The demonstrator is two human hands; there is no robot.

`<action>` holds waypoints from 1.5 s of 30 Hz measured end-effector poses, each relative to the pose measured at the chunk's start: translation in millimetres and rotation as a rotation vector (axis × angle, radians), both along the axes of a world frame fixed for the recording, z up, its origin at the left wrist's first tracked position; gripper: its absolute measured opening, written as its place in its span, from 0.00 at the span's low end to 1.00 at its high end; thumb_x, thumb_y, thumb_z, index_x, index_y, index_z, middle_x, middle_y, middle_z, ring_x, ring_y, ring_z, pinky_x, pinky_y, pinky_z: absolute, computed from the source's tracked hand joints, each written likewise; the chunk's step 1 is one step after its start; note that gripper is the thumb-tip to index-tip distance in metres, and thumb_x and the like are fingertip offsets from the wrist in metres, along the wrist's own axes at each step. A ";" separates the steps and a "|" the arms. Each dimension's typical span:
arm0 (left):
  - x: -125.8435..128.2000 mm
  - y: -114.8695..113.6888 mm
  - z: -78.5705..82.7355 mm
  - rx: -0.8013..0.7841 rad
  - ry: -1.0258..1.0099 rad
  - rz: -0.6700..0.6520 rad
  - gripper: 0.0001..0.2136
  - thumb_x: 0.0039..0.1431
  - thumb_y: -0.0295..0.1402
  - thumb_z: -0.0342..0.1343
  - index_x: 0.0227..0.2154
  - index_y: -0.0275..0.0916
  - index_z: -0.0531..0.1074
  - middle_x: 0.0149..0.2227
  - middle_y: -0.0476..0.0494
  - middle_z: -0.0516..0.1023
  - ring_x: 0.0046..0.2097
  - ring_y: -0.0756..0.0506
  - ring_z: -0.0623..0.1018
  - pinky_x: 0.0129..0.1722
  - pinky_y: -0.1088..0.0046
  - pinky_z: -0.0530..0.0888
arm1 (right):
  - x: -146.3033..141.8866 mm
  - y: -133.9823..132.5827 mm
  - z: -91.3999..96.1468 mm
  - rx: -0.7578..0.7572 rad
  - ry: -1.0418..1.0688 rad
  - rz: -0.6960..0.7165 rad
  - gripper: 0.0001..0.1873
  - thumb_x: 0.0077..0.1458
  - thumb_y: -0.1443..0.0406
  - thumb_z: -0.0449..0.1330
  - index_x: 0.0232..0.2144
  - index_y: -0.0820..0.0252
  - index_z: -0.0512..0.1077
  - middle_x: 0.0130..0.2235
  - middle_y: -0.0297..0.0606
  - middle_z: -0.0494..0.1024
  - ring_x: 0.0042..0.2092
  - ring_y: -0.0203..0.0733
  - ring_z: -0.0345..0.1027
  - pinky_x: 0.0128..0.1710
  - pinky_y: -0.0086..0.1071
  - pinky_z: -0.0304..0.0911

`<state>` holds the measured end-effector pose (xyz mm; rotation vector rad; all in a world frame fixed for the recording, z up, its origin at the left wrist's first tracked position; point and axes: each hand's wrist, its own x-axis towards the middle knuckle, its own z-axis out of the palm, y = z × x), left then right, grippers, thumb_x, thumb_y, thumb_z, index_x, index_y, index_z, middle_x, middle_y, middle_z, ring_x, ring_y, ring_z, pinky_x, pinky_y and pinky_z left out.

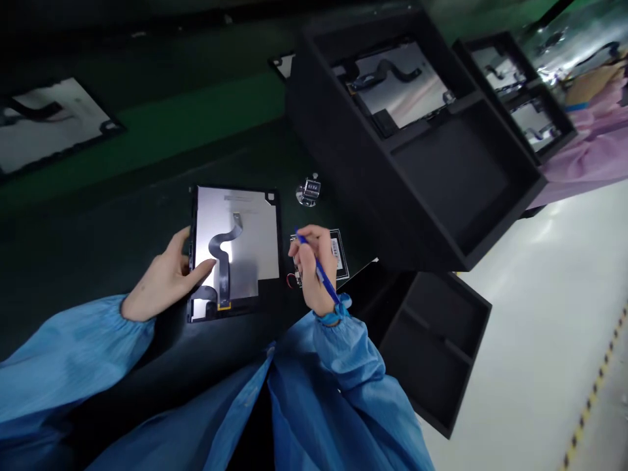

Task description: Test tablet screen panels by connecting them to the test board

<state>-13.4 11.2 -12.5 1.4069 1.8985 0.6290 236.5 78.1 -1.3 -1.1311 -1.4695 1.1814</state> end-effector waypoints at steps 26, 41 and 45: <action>-6.6 1.8 -12.7 0.186 0.549 -0.114 0.23 0.65 0.35 0.43 0.60 0.37 0.69 0.21 0.45 0.73 0.22 0.41 0.72 0.23 0.64 0.62 | -46.4 -47.8 -21.4 0.151 -0.347 0.250 0.20 0.58 0.68 0.57 0.20 0.56 0.52 0.18 0.23 0.52 0.19 0.27 0.47 0.20 0.25 0.50; 4.8 28.4 5.3 0.389 0.053 -0.047 0.13 0.62 0.36 0.53 0.46 0.38 0.73 0.32 0.47 0.78 0.28 0.50 0.74 0.31 0.73 0.71 | -69.3 72.5 -6.2 0.104 -0.150 0.467 0.14 0.55 0.57 0.67 0.31 0.55 0.65 0.35 0.33 0.75 0.38 0.39 0.74 0.42 0.36 0.72; 19.1 52.6 26.5 0.166 -0.581 -0.204 0.17 0.56 0.41 0.60 0.44 0.36 0.76 0.36 0.42 0.81 0.28 0.48 0.76 0.29 0.70 0.75 | -46.4 61.8 14.2 0.016 0.057 0.549 0.24 0.52 0.49 0.67 0.30 0.54 0.57 0.35 0.33 0.74 0.35 0.36 0.71 0.39 0.36 0.72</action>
